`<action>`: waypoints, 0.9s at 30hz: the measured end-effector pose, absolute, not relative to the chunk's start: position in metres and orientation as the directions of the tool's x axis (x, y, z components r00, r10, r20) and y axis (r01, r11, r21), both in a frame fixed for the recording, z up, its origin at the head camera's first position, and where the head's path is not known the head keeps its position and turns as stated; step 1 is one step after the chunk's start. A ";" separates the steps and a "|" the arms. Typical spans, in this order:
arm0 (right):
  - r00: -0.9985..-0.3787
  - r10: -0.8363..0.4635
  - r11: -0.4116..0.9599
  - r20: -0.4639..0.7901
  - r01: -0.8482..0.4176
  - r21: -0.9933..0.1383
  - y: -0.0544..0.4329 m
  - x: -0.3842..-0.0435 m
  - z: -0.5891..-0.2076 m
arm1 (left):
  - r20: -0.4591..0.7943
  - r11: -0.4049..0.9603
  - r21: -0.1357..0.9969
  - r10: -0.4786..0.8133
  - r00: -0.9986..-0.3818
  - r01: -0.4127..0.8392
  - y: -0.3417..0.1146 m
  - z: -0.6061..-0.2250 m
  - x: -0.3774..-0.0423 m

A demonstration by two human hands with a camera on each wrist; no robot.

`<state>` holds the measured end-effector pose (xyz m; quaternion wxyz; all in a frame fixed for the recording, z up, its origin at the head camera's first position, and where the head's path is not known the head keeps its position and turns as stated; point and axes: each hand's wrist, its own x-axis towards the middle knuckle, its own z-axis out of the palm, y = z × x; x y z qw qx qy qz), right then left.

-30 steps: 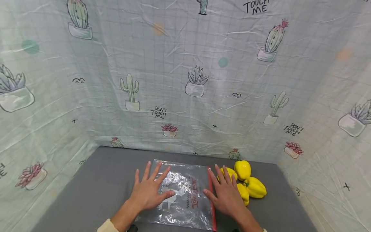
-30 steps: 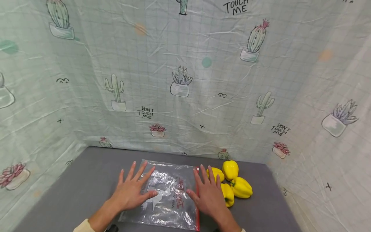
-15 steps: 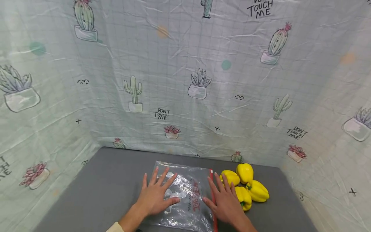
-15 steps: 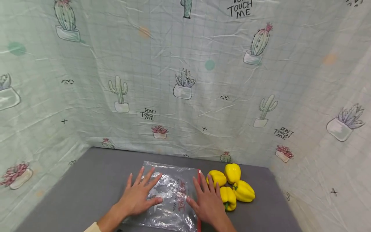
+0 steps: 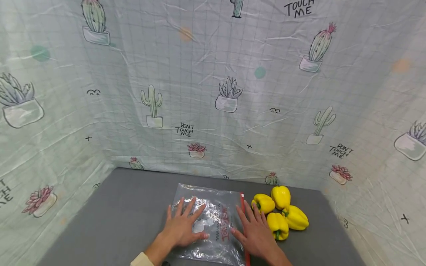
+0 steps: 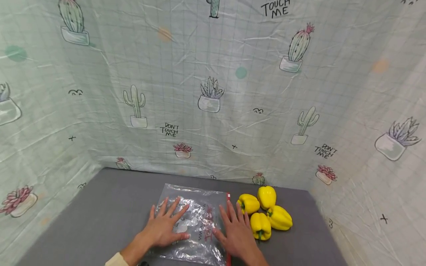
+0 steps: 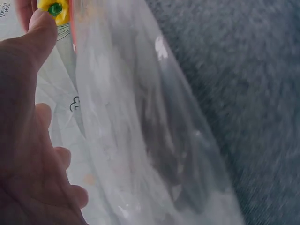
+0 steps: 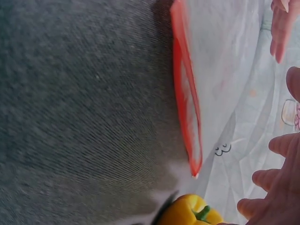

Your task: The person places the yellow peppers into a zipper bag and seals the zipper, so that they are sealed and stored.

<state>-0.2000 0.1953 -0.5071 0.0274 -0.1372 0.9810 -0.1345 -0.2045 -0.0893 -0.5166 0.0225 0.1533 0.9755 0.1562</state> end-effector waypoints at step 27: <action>-0.944 -0.304 0.844 -0.131 -0.203 -0.497 0.213 -0.204 -0.528 | -0.095 0.888 0.361 0.338 -0.936 0.284 -0.091 -0.536 -0.205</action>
